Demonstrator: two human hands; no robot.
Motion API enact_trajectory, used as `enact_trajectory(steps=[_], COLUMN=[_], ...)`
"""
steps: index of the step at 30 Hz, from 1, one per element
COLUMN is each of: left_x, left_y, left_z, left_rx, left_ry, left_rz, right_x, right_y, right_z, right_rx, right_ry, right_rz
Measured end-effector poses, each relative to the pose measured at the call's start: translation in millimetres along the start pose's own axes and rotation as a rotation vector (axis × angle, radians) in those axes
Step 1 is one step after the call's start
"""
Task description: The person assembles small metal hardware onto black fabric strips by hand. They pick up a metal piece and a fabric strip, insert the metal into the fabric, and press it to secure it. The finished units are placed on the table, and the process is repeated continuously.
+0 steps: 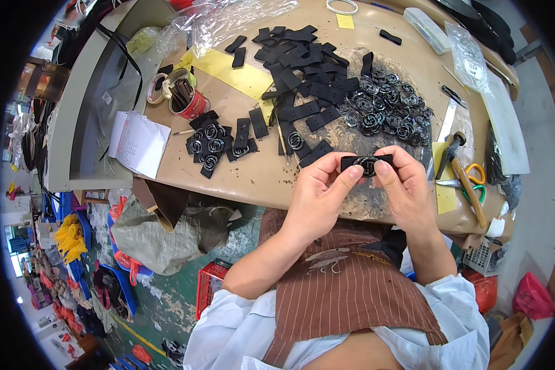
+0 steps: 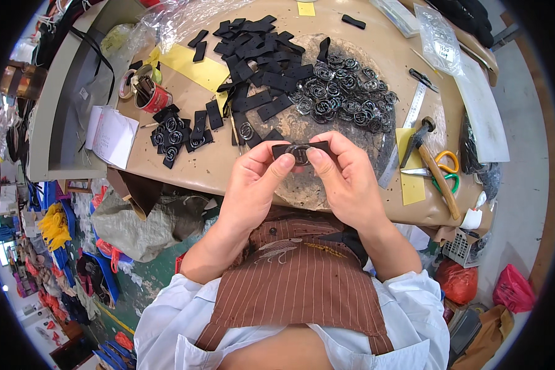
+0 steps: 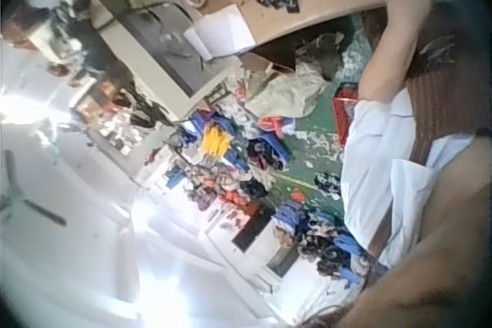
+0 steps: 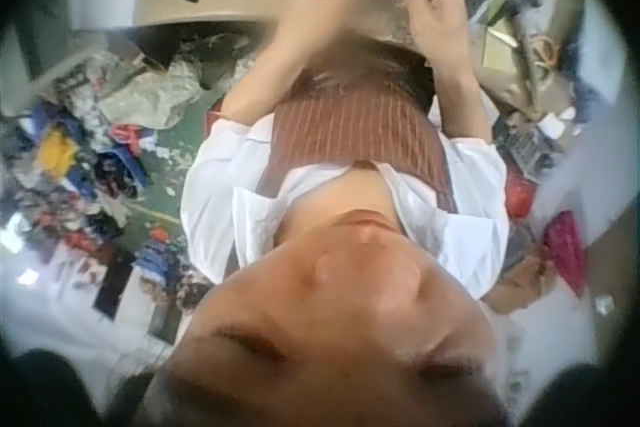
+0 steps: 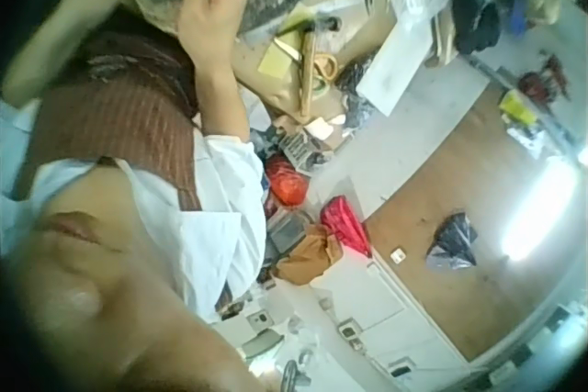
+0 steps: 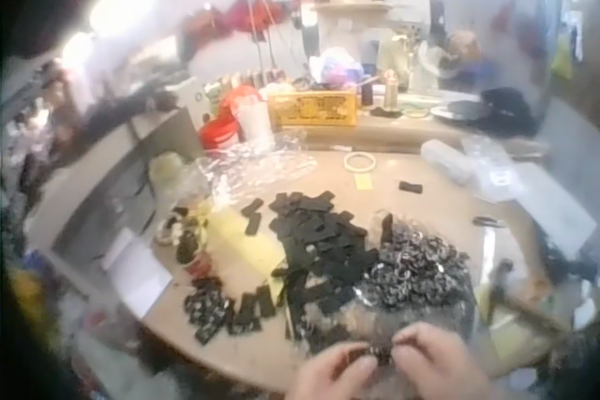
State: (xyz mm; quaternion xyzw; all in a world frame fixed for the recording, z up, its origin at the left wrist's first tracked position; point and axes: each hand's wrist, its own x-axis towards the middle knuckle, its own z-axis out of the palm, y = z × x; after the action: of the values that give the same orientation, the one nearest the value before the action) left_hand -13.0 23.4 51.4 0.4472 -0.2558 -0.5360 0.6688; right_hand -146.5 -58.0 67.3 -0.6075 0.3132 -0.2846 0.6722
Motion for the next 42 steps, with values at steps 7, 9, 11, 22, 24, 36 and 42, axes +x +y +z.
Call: enact_trajectory(steps=[7,9,11,22,24,36,42], left_x=[-4,-7,-10,-10,-13,5,23], left_y=[-7,-17,-22,-10,-11,18,36], left_z=[-1,-6,-5,-6,0,-124,-162], left_rx=[0.054,0.241,0.171,-0.376,-0.446,0.328,1.22], left_ry=[0.008,0.053,0.072,0.002,0.031,0.659,0.952], left_rz=[0.096,0.178,0.153,-0.119,-0.088,0.208,0.518], right_x=[4,4,3,-12,-14,10,31], right_y=[-8,-4,0,3,11,33,48], right_z=[-5,-5,-2,14,19,-25,-39], right_rx=[0.126,0.212,0.253,-0.044,-0.019,-0.654,-0.867], right_ry=[-0.075,-0.087,-0.075,0.073,0.1,0.209,0.159], right_rz=[0.09,0.102,0.059,-0.271,-0.341,-0.179,-0.189])
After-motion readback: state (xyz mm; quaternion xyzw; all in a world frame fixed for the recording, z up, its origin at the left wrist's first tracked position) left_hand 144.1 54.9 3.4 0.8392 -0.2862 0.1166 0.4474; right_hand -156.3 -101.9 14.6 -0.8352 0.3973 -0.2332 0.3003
